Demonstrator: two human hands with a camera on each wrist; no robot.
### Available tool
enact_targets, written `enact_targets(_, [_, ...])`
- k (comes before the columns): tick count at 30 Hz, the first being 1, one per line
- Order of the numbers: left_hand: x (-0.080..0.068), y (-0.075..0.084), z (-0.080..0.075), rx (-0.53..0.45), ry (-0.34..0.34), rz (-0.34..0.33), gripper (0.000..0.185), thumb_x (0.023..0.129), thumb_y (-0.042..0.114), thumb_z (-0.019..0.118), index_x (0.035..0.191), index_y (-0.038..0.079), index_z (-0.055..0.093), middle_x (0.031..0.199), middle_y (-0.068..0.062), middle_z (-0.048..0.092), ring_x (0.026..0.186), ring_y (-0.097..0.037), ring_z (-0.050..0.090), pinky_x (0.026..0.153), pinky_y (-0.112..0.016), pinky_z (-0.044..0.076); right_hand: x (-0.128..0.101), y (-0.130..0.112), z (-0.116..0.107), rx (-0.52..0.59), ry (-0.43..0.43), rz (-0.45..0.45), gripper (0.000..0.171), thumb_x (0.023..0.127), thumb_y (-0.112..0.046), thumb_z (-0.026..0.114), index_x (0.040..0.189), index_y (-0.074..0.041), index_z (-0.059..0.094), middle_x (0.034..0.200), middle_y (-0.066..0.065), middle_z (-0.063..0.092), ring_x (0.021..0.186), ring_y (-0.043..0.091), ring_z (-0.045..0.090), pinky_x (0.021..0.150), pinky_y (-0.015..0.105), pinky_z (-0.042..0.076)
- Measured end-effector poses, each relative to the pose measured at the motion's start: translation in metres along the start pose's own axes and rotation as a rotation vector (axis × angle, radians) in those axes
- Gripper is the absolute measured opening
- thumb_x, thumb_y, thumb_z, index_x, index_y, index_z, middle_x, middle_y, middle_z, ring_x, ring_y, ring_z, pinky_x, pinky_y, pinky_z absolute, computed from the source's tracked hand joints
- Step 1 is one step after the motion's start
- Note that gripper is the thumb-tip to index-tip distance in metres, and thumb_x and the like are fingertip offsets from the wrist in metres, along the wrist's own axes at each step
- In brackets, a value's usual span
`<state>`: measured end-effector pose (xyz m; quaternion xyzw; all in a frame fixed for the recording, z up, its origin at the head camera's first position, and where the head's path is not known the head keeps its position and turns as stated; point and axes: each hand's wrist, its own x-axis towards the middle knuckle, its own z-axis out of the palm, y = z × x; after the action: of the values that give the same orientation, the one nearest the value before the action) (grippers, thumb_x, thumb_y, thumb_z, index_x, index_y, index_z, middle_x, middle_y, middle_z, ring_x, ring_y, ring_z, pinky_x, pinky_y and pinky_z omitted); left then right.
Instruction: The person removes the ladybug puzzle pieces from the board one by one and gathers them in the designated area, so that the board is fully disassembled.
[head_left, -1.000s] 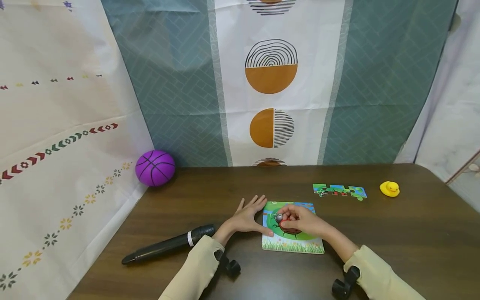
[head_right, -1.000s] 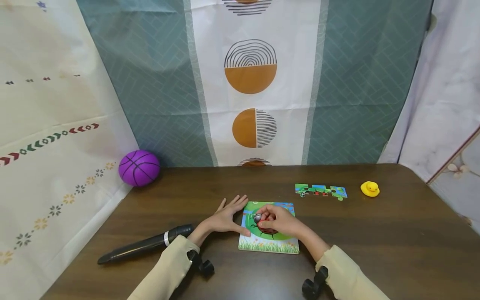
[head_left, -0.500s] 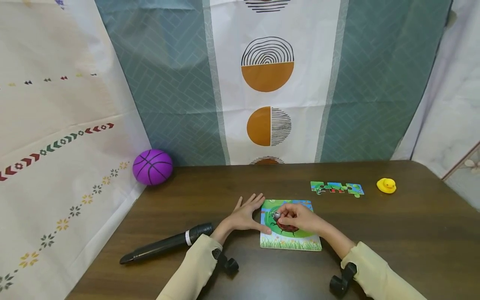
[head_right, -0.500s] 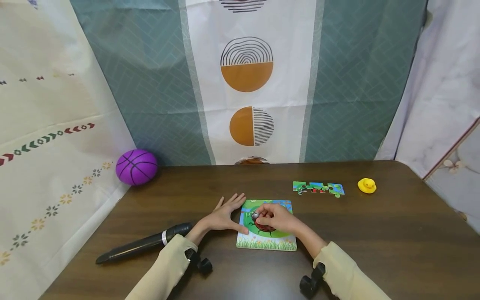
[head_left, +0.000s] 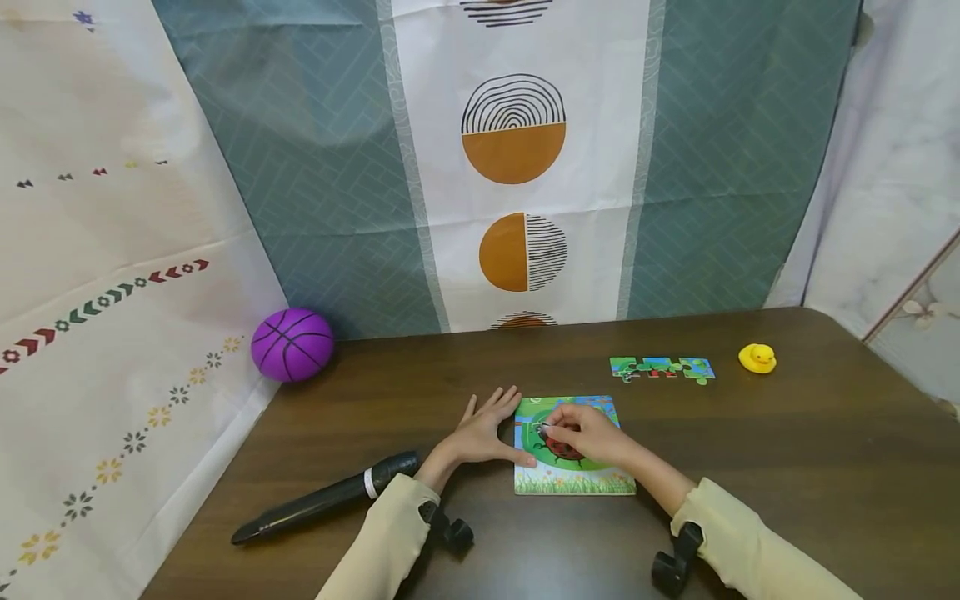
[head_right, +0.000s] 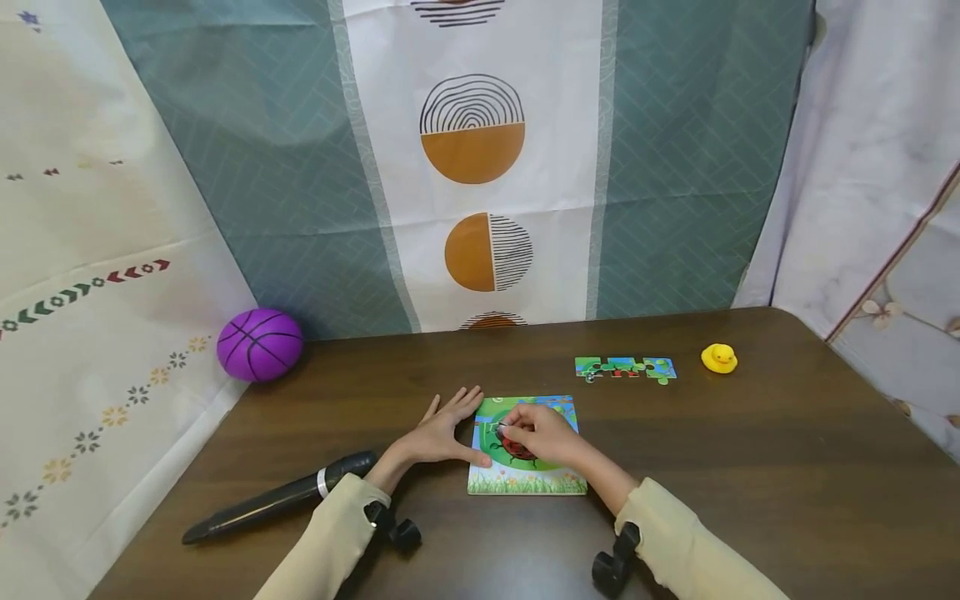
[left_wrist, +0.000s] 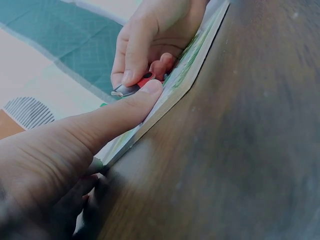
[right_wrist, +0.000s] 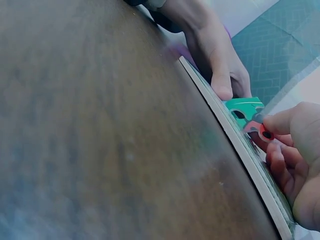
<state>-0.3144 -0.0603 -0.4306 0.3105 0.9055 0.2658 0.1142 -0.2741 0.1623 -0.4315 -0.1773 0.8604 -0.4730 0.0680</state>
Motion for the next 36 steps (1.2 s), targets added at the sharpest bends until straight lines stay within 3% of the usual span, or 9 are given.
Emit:
enact_targets(8, [0.004, 0.005, 0.006, 0.03, -0.018, -0.004, 0.106, 0.07, 0.057, 0.074, 0.151, 0.017, 0.019, 0.16, 0.0, 0.011, 0.149, -0.024, 0.004, 0.115, -0.058, -0.006, -0.008, 0.007, -0.002, 0.025, -0.035, -0.028, 0.023, 0.096, -0.025, 0.052, 0.104, -0.005, 0.06, 0.098, 0.011, 0.07, 0.084, 0.014, 0.062, 0.07, 0.028, 0.048])
enact_targets(21, [0.006, 0.006, -0.002, 0.029, -0.015, -0.005, 0.104, 0.071, 0.055, 0.073, 0.151, 0.016, 0.018, 0.16, 0.0, 0.01, 0.149, -0.024, 0.002, 0.115, -0.058, -0.008, 0.0, 0.008, -0.01, 0.064, -0.117, -0.061, 0.029, 0.097, -0.029, 0.049, 0.11, -0.007, 0.061, 0.105, 0.013, 0.068, 0.091, 0.018, 0.063, 0.074, 0.028, 0.05])
enact_targets(36, [-0.001, 0.0, -0.004, 0.035, -0.007, -0.011, 0.104, 0.071, 0.055, 0.073, 0.151, 0.016, 0.019, 0.16, -0.001, 0.011, 0.149, -0.025, 0.004, 0.115, -0.058, -0.007, 0.001, -0.004, -0.001, 0.025, -0.08, -0.058, 0.025, 0.097, -0.025, 0.05, 0.104, -0.005, 0.062, 0.097, 0.012, 0.07, 0.083, 0.014, 0.059, 0.07, 0.027, 0.047])
